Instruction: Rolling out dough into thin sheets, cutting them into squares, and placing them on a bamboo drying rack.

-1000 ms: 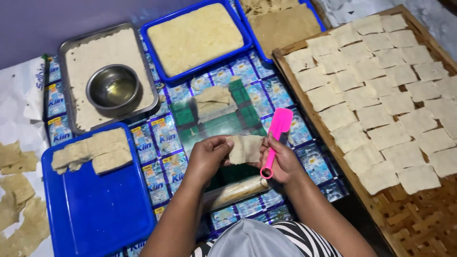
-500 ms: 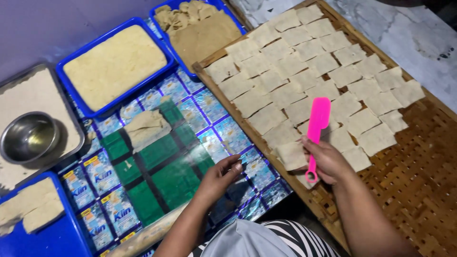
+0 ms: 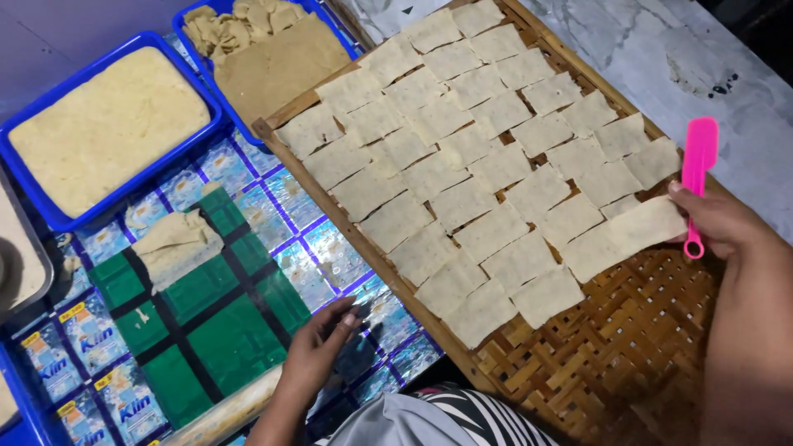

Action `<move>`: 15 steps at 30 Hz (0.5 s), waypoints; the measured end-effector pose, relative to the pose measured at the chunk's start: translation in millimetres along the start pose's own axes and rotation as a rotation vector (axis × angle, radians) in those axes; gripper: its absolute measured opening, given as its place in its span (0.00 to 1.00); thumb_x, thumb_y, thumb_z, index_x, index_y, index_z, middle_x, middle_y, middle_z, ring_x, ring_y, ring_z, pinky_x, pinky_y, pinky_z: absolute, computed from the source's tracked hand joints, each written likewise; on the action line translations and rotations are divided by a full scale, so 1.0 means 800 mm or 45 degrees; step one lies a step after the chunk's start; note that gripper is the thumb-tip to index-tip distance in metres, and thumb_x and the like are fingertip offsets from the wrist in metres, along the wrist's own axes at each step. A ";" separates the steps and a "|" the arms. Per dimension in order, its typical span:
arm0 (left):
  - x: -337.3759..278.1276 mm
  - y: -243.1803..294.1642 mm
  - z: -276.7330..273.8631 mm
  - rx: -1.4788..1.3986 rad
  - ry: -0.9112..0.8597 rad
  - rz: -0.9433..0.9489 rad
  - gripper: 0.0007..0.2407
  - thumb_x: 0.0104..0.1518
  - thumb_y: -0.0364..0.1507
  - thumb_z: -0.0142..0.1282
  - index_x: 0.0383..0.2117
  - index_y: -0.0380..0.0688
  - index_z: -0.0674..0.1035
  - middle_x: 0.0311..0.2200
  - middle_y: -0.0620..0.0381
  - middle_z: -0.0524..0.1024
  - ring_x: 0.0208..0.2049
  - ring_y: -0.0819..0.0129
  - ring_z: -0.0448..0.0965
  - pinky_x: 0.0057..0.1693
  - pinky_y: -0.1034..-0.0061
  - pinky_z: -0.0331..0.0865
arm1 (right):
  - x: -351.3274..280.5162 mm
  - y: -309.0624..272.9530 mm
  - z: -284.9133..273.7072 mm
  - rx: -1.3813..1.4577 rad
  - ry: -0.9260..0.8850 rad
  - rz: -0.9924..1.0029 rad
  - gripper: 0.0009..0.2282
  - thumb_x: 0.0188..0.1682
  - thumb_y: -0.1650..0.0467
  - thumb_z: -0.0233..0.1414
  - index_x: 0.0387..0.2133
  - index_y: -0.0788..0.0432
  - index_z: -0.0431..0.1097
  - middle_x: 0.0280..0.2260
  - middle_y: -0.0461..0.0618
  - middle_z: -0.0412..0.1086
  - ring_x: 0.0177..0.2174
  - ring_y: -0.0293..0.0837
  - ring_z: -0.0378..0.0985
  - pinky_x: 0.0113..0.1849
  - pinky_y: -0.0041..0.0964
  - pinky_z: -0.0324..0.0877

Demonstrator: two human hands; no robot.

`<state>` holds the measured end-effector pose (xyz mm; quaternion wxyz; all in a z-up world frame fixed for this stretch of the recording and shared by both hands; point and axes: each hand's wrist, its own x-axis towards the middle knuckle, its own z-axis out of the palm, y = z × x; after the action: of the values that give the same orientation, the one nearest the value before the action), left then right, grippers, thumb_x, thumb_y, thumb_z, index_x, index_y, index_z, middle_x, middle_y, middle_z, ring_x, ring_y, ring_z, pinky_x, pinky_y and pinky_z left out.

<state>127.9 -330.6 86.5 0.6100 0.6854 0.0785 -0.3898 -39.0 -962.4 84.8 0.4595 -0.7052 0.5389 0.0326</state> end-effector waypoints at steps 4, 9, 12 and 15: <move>-0.005 0.003 0.006 0.009 0.072 -0.031 0.20 0.60 0.27 0.53 0.59 0.37 0.76 0.51 0.47 0.83 0.51 0.62 0.84 0.56 0.73 0.74 | 0.086 0.045 -0.046 0.138 0.005 -0.105 0.22 0.70 0.61 0.43 0.54 0.76 0.63 0.40 0.71 0.69 0.33 0.60 0.74 0.36 0.49 0.71; -0.003 0.003 0.012 0.053 0.117 -0.084 0.20 0.60 0.27 0.52 0.60 0.37 0.76 0.51 0.47 0.84 0.50 0.62 0.84 0.56 0.70 0.74 | 0.124 0.056 -0.063 0.186 0.038 -0.174 0.22 0.71 0.60 0.45 0.52 0.75 0.65 0.41 0.66 0.70 0.33 0.56 0.74 0.35 0.45 0.73; 0.005 0.004 0.017 0.046 0.133 -0.086 0.19 0.61 0.26 0.51 0.60 0.35 0.76 0.50 0.45 0.84 0.48 0.62 0.83 0.52 0.72 0.73 | 0.106 0.032 -0.062 0.051 0.128 -0.004 0.20 0.69 0.58 0.44 0.54 0.66 0.68 0.39 0.60 0.72 0.32 0.53 0.76 0.34 0.41 0.66; 0.009 0.018 0.027 0.039 0.175 -0.138 0.18 0.62 0.25 0.50 0.60 0.35 0.77 0.51 0.44 0.83 0.48 0.60 0.83 0.53 0.71 0.74 | 0.099 0.011 -0.057 -0.161 0.183 0.044 0.23 0.69 0.56 0.43 0.56 0.67 0.68 0.39 0.65 0.71 0.33 0.57 0.72 0.35 0.52 0.64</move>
<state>131.5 -356.3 94.4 0.5705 0.7146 0.1513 -0.3755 -33.5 -1051.3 63.3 0.3736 -0.7239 0.5795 0.0239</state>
